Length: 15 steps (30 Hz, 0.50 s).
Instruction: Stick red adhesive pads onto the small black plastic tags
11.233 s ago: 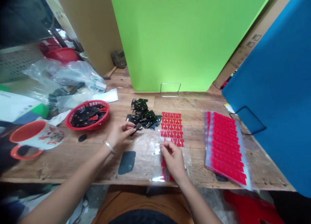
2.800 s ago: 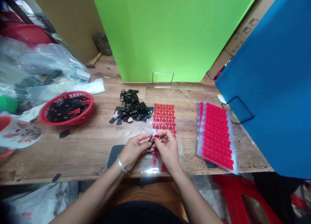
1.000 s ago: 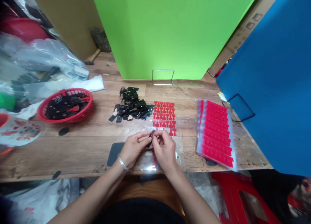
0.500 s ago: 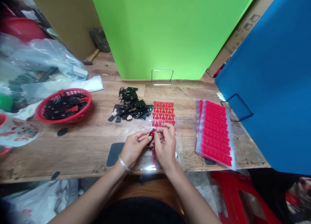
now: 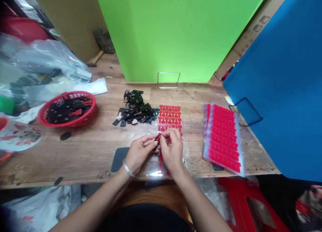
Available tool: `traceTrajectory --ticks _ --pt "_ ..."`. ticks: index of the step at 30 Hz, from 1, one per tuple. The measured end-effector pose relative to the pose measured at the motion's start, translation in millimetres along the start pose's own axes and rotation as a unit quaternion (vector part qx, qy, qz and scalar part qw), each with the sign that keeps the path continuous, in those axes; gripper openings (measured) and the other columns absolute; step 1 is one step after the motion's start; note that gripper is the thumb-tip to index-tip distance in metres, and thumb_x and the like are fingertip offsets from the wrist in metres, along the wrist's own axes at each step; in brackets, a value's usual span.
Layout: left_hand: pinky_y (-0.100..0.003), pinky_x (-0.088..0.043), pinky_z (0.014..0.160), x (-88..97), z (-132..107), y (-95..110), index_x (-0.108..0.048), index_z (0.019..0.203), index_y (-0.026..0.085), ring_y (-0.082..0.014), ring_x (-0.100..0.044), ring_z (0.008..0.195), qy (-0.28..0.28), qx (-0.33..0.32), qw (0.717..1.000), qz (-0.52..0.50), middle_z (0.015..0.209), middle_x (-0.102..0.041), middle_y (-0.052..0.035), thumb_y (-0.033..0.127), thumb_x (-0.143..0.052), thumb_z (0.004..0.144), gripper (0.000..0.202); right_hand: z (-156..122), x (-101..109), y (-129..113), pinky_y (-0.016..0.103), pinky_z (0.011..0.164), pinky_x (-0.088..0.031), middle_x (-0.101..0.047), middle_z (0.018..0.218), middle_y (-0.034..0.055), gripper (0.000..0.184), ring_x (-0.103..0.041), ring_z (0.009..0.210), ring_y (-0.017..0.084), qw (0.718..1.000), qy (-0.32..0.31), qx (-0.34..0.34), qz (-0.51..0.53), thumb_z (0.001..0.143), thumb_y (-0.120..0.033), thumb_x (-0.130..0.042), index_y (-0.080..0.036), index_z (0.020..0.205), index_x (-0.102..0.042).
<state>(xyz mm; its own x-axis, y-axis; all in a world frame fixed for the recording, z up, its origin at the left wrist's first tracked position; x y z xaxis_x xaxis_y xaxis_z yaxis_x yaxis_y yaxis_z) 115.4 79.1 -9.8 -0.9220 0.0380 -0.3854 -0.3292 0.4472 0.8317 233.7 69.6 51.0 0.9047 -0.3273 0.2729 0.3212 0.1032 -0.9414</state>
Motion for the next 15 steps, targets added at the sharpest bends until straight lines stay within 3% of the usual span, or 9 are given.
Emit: traceTrajectory --ticks 8,15 --pt "-0.021 -0.049 0.055 0.9 -0.9 -5.8 -0.064 0.093 0.009 -0.012 -0.061 0.056 -0.011 0.007 1.0 0.007 0.065 -0.068 -0.0046 0.023 -0.071 0.062 0.035 -2.5 -1.7 6.5 0.021 0.05 -0.046 -0.05 0.079 0.0014 0.005 -0.052 0.065 0.012 1.0 -0.019 -0.021 -0.001 0.079 -0.023 -0.052 -0.02 0.075 -0.053" --pt "-0.021 -0.049 0.057 -1.3 -4.8 -5.1 -0.064 0.095 0.009 -0.0116 -0.061 0.056 -0.024 0.018 0.999 0.015 0.066 -0.068 -0.0053 0.022 -0.07 0.064 0.035 -7.8 -10.5 16.7 0.019 0.047 -0.046 -0.053 0.068 -0.0027 0.007 -0.054 0.056 0.01 0.991 -0.065 -0.087 0.081 0.08 -0.028 -0.051 -0.021 0.078 -0.05"
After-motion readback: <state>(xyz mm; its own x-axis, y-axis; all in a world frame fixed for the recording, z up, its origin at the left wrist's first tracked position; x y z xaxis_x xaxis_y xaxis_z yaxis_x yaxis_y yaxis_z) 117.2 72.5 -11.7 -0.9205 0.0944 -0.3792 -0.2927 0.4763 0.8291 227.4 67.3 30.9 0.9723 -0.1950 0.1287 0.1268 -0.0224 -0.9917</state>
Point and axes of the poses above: each hand's wrist, its own z-axis towards the middle knuckle, its own x-axis out of the back of the hand, y = z × x, the point moved 9 cm from there along z, towards the middle knuckle
